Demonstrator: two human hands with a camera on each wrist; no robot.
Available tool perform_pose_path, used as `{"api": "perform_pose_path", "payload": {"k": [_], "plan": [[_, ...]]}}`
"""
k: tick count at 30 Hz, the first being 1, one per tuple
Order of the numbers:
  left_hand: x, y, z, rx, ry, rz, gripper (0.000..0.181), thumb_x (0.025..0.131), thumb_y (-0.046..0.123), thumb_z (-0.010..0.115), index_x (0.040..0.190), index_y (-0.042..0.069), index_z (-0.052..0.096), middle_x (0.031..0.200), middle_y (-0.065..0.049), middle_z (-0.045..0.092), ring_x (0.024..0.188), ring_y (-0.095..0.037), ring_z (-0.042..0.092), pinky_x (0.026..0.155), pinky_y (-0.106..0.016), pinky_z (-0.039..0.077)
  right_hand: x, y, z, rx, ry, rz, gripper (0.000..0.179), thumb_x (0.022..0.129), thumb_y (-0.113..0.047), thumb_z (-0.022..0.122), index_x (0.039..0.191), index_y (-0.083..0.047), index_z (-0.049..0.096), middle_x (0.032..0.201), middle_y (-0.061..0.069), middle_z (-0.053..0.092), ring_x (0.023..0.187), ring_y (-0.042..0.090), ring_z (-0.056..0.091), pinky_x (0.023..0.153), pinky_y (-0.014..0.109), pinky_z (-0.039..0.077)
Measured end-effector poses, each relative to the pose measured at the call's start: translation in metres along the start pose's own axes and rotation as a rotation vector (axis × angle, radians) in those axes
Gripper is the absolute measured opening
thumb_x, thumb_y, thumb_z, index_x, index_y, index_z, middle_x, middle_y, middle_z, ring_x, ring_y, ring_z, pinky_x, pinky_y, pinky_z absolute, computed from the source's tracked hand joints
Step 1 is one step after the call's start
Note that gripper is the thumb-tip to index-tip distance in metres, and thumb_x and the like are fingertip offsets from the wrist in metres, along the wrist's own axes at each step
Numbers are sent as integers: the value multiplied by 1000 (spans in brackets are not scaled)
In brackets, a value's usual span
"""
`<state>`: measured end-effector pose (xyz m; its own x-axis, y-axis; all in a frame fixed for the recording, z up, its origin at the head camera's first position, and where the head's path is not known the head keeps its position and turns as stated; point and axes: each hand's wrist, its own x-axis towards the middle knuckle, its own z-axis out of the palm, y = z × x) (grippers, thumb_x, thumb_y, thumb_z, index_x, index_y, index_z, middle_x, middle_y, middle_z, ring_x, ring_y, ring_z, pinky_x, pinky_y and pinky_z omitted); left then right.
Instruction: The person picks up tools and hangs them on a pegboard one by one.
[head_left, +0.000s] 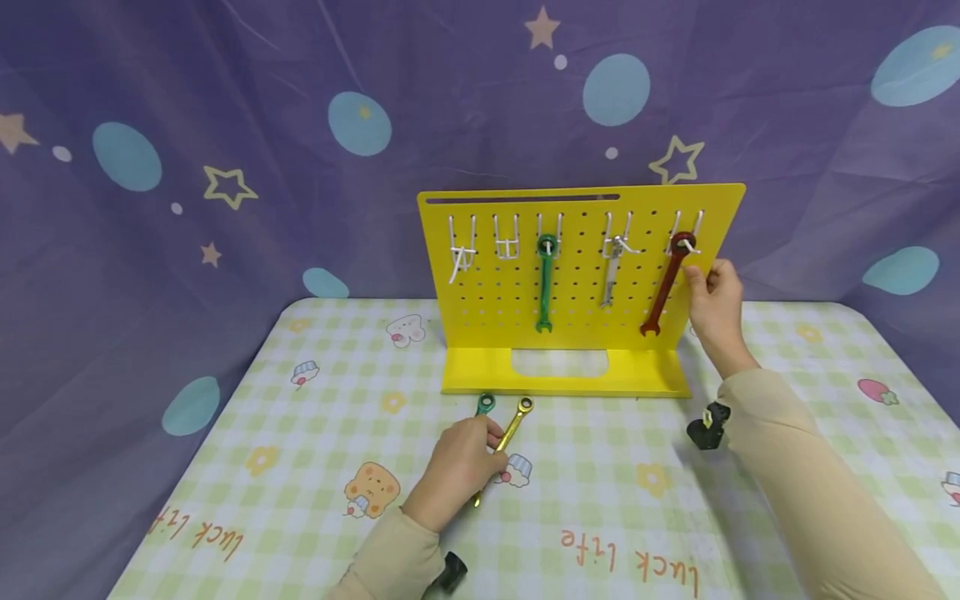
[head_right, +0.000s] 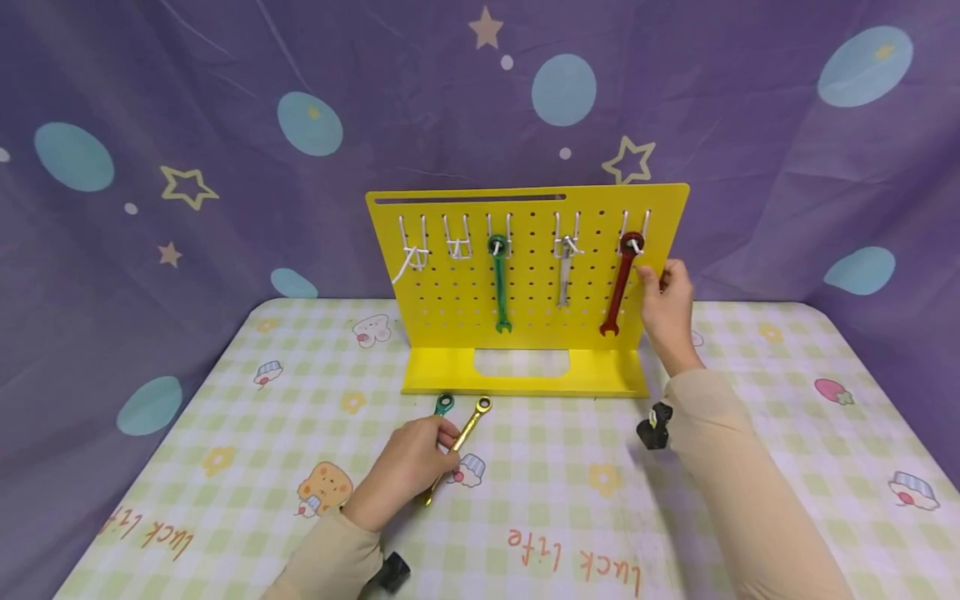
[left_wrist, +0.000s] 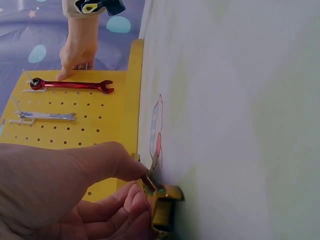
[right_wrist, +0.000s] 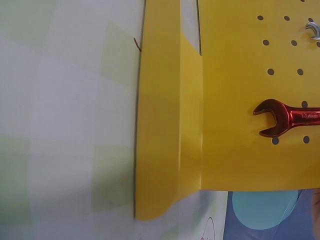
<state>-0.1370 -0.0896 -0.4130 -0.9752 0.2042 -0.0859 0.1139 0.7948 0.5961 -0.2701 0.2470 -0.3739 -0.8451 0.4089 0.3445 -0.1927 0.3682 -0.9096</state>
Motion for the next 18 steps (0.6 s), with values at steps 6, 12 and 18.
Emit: {"api": "perform_pose_path", "payload": {"k": [6,12,18], "plan": [[0,1,-2,6,-24,8,20,77,5,75,96,4,69,82,2,67,73,-14,57,64,-27,44,-1,-1,-1,2,-1,6,20,100,-26,51,101,-7,51,90,-11,53,77,4,48,69,18,40],[1,2,-6,8,-68,-5,20,80,7,75,99,5,70,83,2,66,71,-14,56,65,-28,45,0,-1,0,12,-15,14,19,101,-26,50,102,-7,51,93,-9,54,80,2,50,71,18,41],[4,1,-8,2,-107,-2,19,83,10,75,100,6,70,83,2,65,74,-14,56,70,-31,47,1,1,0,14,-20,5,20,101,-26,50,103,-7,51,93,-11,53,80,2,50,71,19,41]]}}
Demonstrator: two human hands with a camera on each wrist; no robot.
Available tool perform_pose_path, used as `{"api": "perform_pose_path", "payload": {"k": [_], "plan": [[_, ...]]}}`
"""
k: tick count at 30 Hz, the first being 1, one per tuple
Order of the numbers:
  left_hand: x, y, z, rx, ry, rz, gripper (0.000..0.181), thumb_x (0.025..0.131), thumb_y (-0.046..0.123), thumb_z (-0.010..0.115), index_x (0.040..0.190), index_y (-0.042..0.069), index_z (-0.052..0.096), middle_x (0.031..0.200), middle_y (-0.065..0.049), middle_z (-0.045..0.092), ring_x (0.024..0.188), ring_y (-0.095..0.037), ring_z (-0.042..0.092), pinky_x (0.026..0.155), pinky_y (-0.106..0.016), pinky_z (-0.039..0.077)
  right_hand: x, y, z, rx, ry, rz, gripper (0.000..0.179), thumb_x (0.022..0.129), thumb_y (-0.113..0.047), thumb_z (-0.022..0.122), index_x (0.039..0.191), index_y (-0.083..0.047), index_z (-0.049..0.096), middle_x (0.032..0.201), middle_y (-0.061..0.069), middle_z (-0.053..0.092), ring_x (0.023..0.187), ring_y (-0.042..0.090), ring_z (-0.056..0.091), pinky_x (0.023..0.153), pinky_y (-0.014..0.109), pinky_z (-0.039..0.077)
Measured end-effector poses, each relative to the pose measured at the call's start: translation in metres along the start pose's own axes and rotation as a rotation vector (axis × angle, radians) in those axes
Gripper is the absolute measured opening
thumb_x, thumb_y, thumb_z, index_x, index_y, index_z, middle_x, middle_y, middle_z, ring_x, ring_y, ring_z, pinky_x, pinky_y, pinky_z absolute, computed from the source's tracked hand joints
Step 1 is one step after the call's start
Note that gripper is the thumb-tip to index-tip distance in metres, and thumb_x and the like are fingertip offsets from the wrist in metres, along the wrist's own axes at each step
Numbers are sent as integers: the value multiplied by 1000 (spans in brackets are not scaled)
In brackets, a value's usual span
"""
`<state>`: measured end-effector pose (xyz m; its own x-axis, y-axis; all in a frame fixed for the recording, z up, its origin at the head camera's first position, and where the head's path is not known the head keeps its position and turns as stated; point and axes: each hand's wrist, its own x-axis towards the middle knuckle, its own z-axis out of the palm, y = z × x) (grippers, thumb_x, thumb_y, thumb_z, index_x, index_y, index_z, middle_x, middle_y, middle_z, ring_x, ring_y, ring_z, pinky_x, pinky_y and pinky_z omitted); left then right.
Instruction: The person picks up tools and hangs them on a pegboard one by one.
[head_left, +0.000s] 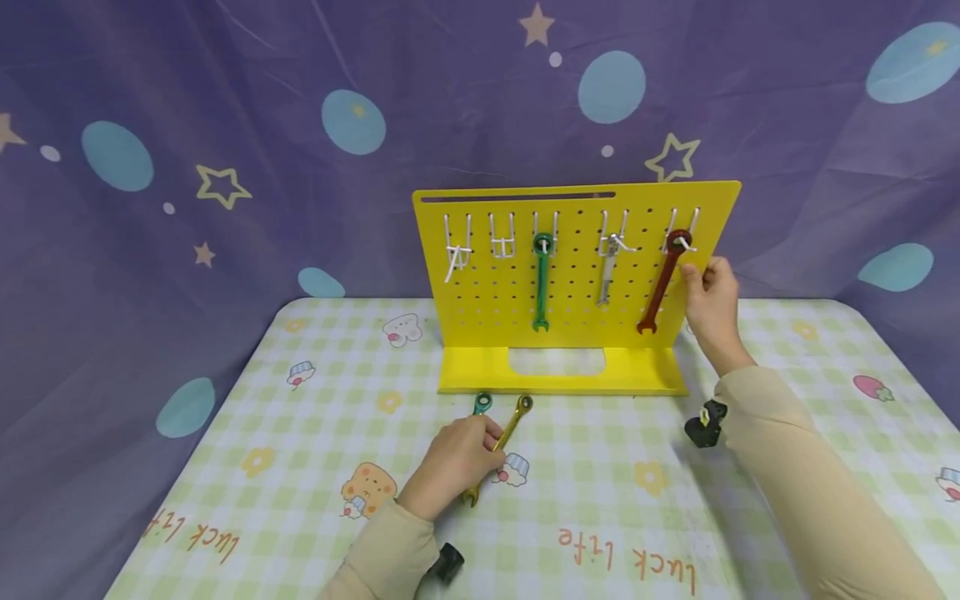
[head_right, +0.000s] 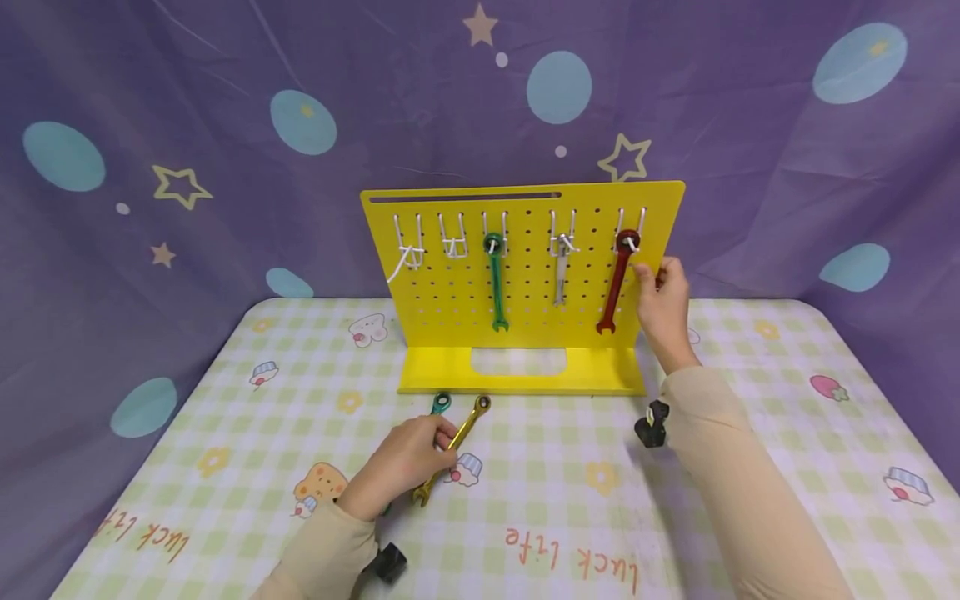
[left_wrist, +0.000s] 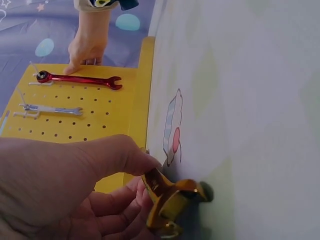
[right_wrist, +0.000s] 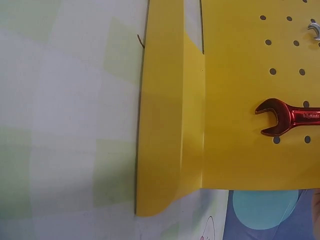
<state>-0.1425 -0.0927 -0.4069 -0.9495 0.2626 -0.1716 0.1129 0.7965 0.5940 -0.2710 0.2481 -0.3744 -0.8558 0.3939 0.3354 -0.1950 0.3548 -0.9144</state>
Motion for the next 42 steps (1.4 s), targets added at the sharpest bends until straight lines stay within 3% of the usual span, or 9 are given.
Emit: {"api": "perform_pose_path", "payload": {"k": [6,14,24,28,35,42], "plan": [[0,-5,-5,-89,-34,13,21,87,9,72,106,5,67,87,0,63,74,-16,54,69,-33,47,1,2,1,1,5,-6,22,100,-26,51,103,-4,51,92,-8,54,78,3,50,70,17,41],[3,-3,-6,-229,-74,-18,25,87,8,68,110,3,61,92,-3,59,74,-19,52,64,-31,43,2,3,0,-29,13,-2,28,100,-27,51,105,0,50,90,-6,54,73,4,47,65,16,39],[7,1,-9,-398,-3,46,20,94,9,61,114,4,59,101,-6,58,62,-14,49,50,-25,41,-1,2,1,-36,19,-13,29,100,-28,50,103,1,50,90,-4,53,73,5,47,65,16,39],[10,5,-11,-427,49,62,19,96,10,61,115,4,59,102,-6,58,67,-15,50,54,-25,42,-1,1,0,-40,17,0,26,101,-28,50,103,-2,50,92,-4,54,76,4,48,67,16,40],[16,15,-21,-557,98,108,23,97,9,63,118,1,58,107,-11,59,82,-20,58,65,-30,48,-1,1,0,-46,7,7,22,101,-29,49,101,-6,49,88,-7,52,72,7,45,65,17,39],[22,25,-28,-583,169,133,25,96,9,64,119,1,60,107,-11,61,87,-21,62,70,-30,50,-1,-1,0,-26,9,10,23,100,-30,49,101,-7,50,89,-9,52,75,7,48,67,18,40]]}}
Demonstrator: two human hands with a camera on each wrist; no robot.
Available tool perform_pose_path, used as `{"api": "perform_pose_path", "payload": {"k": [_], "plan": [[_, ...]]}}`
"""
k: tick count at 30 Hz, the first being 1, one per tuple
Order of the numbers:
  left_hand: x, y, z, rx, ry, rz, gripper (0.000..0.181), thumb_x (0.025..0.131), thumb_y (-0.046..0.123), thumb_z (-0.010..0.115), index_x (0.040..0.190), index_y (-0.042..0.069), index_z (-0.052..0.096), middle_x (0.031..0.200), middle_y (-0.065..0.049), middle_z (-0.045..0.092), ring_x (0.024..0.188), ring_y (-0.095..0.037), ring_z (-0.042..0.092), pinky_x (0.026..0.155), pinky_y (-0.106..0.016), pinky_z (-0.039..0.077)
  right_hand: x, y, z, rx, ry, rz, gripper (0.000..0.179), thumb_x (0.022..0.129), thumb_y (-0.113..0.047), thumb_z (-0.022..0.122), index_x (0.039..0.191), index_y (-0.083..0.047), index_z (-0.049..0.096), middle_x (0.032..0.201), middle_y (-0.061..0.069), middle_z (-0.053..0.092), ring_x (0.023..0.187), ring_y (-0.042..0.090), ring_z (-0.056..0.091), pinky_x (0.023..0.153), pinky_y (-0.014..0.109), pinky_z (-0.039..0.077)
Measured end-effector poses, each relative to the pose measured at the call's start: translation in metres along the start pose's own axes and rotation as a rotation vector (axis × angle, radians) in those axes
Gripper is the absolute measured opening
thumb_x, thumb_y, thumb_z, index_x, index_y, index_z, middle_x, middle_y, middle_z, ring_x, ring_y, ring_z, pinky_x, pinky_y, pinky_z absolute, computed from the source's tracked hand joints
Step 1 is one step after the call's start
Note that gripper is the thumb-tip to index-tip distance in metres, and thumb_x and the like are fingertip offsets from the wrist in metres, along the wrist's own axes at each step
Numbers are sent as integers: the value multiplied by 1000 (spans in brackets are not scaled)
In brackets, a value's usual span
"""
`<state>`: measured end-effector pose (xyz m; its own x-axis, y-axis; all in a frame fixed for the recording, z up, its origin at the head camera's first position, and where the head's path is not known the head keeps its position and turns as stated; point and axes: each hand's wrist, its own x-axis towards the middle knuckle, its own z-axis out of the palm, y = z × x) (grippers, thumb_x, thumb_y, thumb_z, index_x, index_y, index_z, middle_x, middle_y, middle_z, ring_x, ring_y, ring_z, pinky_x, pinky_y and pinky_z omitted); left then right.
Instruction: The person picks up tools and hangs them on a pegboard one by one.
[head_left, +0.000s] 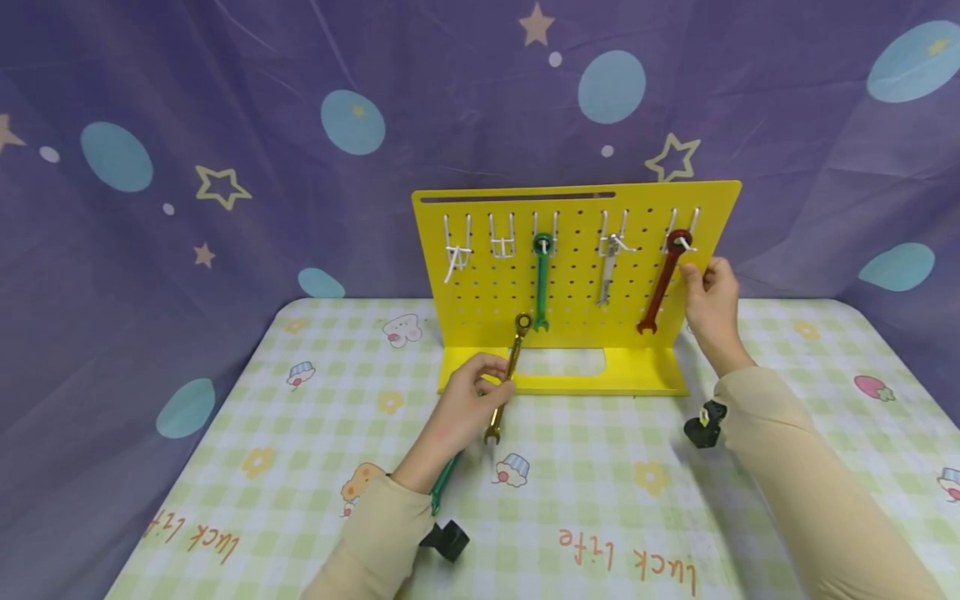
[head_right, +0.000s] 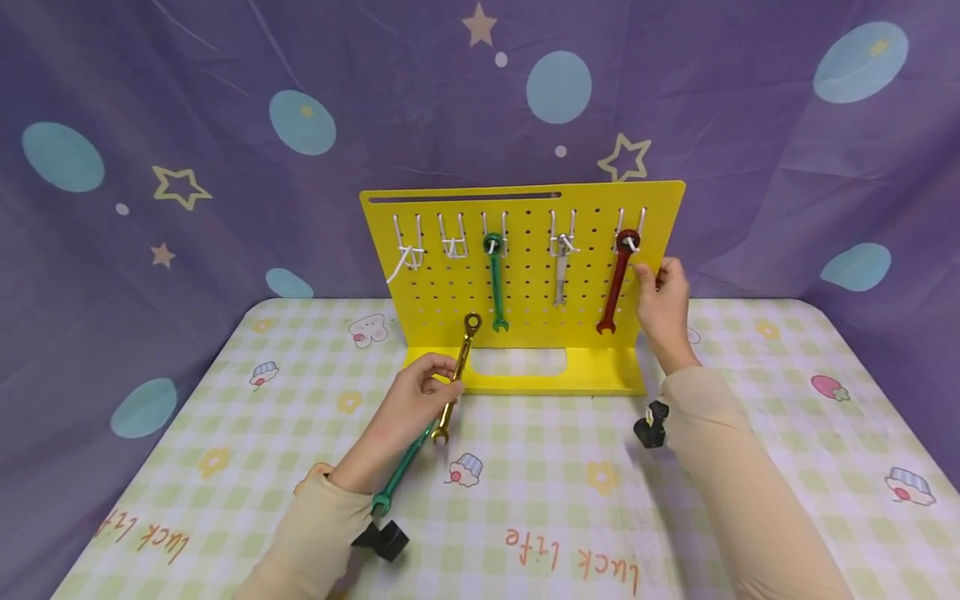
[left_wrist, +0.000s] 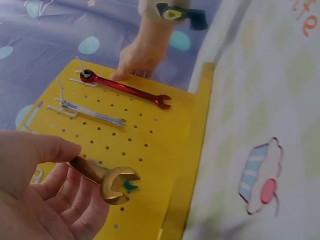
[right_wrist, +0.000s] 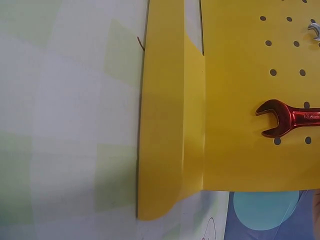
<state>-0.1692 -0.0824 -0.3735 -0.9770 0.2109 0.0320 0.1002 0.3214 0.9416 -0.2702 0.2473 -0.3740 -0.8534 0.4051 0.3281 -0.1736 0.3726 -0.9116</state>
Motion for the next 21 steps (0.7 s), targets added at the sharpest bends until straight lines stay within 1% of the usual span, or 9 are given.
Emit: {"api": "perform_pose_path", "payload": {"k": [7,12,14,16,19,21], "plan": [[7,15,1,-49,77,63,28,94,10,68,120,1,60,109,-12,62,89,-24,62,67,-28,50,0,0,0,18,3,14,24,100,-29,49,103,-6,50,93,-9,53,79,2,50,71,18,41],[14,25,3,-70,145,96,29,95,12,68,121,2,60,112,-10,62,94,-24,62,69,-28,50,0,0,0,37,-2,24,18,101,-27,49,101,-9,49,95,-11,54,83,0,52,74,19,42],[17,27,3,-77,174,106,29,95,12,68,121,2,60,114,-10,62,95,-23,61,70,-27,51,0,0,0,39,-2,28,17,101,-27,49,100,-11,49,95,-10,54,83,0,52,74,19,42],[20,29,4,-88,201,114,28,95,11,68,121,2,59,114,-10,61,95,-24,61,70,-27,52,1,0,1,39,1,25,18,101,-27,49,101,-9,49,95,-9,54,83,0,52,73,19,42],[26,30,3,-97,230,131,28,96,11,67,120,1,59,113,-11,61,95,-25,60,71,-27,52,0,0,1,38,-1,24,18,101,-27,48,101,-9,49,95,-8,54,82,1,51,73,19,42],[30,31,3,-94,243,137,28,96,11,67,121,1,59,114,-11,61,97,-26,59,74,-30,51,0,0,1,36,-1,22,18,101,-27,48,101,-9,49,95,-8,54,81,2,51,72,19,42]]}}
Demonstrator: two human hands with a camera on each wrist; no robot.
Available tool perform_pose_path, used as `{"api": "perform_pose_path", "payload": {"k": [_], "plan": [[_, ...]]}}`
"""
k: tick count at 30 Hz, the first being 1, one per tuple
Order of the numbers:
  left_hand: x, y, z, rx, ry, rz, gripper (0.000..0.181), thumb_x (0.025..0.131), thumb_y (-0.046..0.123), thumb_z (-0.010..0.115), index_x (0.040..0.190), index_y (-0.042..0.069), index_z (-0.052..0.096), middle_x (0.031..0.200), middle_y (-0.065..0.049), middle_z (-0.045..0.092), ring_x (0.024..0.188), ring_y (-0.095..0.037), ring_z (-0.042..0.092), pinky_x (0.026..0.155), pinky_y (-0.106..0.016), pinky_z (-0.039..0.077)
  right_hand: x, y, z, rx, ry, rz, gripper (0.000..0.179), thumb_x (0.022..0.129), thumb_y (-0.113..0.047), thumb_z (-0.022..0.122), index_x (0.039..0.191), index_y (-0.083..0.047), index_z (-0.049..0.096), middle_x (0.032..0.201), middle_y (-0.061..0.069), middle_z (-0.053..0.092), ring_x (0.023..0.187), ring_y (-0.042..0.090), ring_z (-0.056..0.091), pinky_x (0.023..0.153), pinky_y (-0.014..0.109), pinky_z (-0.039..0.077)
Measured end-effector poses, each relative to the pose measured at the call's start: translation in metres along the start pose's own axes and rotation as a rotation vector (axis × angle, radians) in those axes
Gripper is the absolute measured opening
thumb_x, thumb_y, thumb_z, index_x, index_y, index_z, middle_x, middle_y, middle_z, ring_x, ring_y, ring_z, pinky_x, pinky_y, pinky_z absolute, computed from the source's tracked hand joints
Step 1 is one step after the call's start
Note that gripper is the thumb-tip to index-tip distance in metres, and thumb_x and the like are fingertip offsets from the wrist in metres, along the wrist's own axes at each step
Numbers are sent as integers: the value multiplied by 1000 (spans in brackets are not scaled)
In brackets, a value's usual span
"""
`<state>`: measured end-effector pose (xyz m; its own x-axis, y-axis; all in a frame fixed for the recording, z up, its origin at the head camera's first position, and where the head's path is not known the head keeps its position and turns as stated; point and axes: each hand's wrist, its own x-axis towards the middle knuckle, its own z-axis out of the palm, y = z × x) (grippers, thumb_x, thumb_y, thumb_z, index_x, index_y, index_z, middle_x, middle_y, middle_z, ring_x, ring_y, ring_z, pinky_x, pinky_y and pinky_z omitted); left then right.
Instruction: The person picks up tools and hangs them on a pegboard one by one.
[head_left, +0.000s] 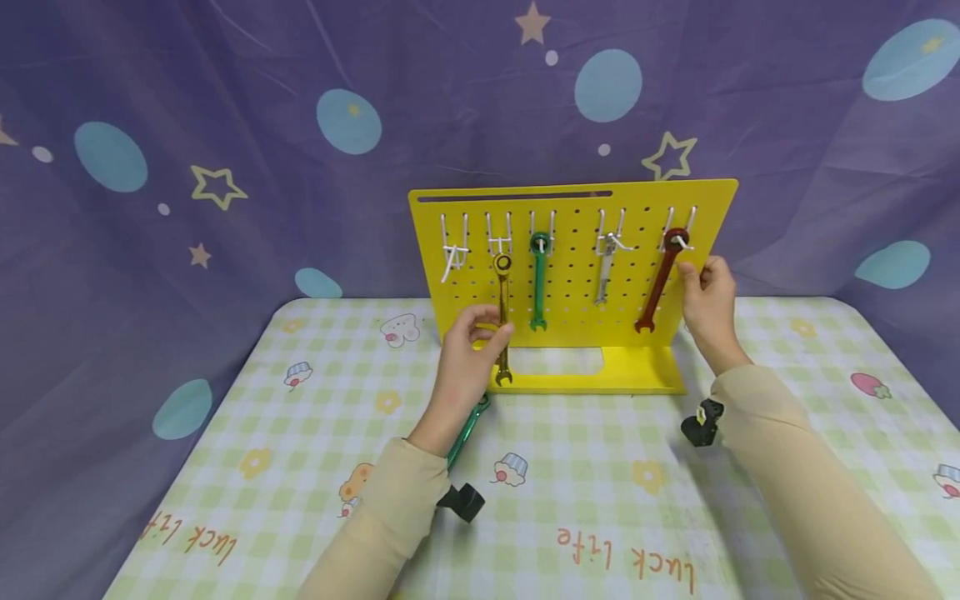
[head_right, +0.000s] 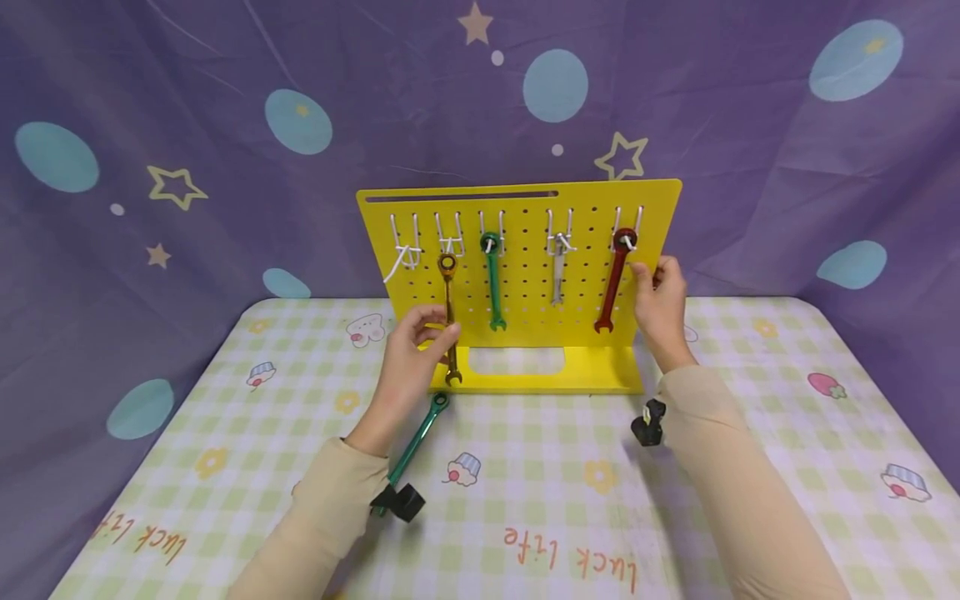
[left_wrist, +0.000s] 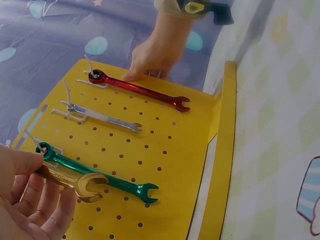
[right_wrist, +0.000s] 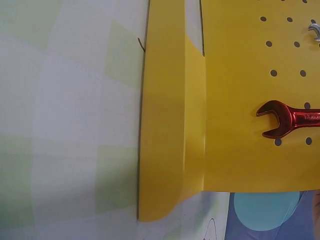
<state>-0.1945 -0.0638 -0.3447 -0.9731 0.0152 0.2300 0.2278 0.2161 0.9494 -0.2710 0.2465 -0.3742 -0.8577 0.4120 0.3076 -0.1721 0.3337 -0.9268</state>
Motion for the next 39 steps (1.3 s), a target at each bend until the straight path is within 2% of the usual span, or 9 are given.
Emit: {"api": "perform_pose_path", "payload": {"k": [5,8,18,25,32,39], "plan": [[10,-2,3,-8,24,-14,28,96,12,67,121,3,59,113,-9,61,98,-25,59,78,-33,52,1,0,0,-5,-1,-6,17,101,-27,48,100,-10,49,94,-9,53,79,4,50,70,19,41],[16,-4,5,-19,29,-16,27,96,12,67,120,3,59,112,-9,61,97,-24,59,77,-31,52,2,0,1,10,3,-6,17,101,-27,49,100,-9,49,93,-11,53,80,3,50,71,18,41],[32,-9,6,-53,0,17,29,96,9,66,121,0,57,115,-13,60,101,-27,61,78,-32,56,4,1,3,17,10,-13,21,100,-26,50,103,-5,51,92,-9,54,79,2,50,69,16,41],[40,-10,8,-65,16,-5,28,95,10,68,119,1,58,114,-12,61,98,-25,61,76,-32,57,2,-1,3,1,7,-25,24,100,-28,49,102,-5,50,93,-7,54,77,4,49,68,16,41],[45,-13,11,-65,33,-14,27,95,8,68,119,1,59,113,-12,61,97,-26,61,75,-33,56,-1,-2,1,-20,3,1,22,101,-29,48,102,-7,49,95,-6,54,80,3,50,71,18,41],[50,-18,13,-62,35,-34,28,95,8,67,121,0,57,113,-13,61,97,-25,60,75,-33,57,-1,0,1,-9,12,-15,24,101,-28,49,100,-4,49,91,-5,53,75,6,48,66,16,40]]}}
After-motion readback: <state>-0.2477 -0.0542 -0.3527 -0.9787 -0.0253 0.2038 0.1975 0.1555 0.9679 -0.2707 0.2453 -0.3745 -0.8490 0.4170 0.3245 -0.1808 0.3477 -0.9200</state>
